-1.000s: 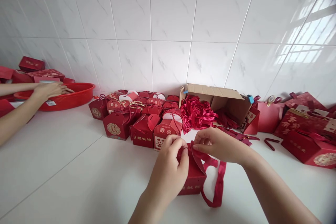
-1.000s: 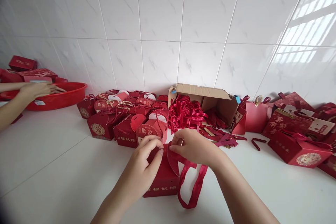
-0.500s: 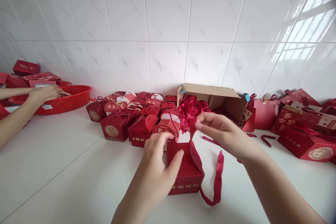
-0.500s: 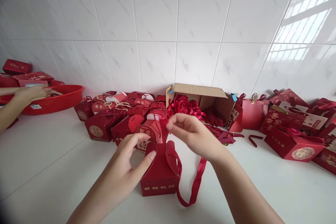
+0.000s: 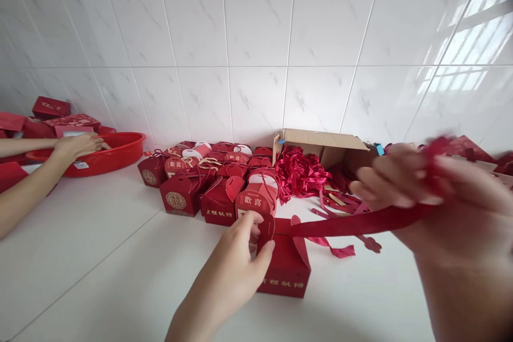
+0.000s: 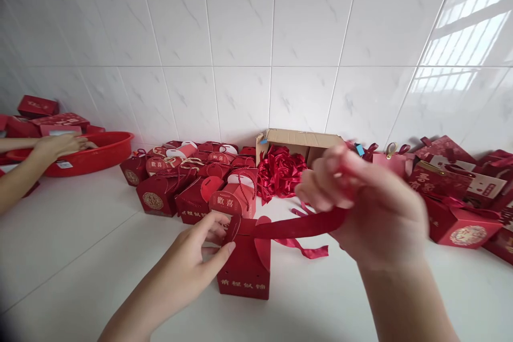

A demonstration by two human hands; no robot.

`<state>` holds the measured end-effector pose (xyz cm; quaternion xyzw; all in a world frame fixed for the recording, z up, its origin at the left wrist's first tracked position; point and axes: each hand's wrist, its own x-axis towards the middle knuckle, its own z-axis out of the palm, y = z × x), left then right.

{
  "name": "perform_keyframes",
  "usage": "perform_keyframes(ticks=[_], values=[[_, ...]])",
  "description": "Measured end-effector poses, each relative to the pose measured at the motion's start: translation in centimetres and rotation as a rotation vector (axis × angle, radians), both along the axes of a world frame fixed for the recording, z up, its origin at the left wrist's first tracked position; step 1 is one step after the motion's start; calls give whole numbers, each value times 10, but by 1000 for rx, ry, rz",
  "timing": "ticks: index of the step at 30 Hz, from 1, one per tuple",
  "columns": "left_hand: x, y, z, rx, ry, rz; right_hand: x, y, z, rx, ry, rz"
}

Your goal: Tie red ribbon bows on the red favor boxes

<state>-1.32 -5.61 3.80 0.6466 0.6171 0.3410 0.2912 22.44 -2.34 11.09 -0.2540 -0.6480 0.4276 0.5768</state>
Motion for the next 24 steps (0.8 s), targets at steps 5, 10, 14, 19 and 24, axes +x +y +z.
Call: perform_keyframes(ticks=[5,10,14,19,24], values=[[-3,1,5,-37,-32,49,-44,19,-22,-237,-343,72],[-5,2,7,-90,-39,114,-68,24,-43,-351,-581,26],[-4,0,7,-127,-72,93,-74,26,-49,-346,-605,39],[-2,-5,8,-116,-71,84,-80,26,-51,-313,-639,13],[3,-7,13,-122,-113,29,-84,26,-56,-276,-720,-3]])
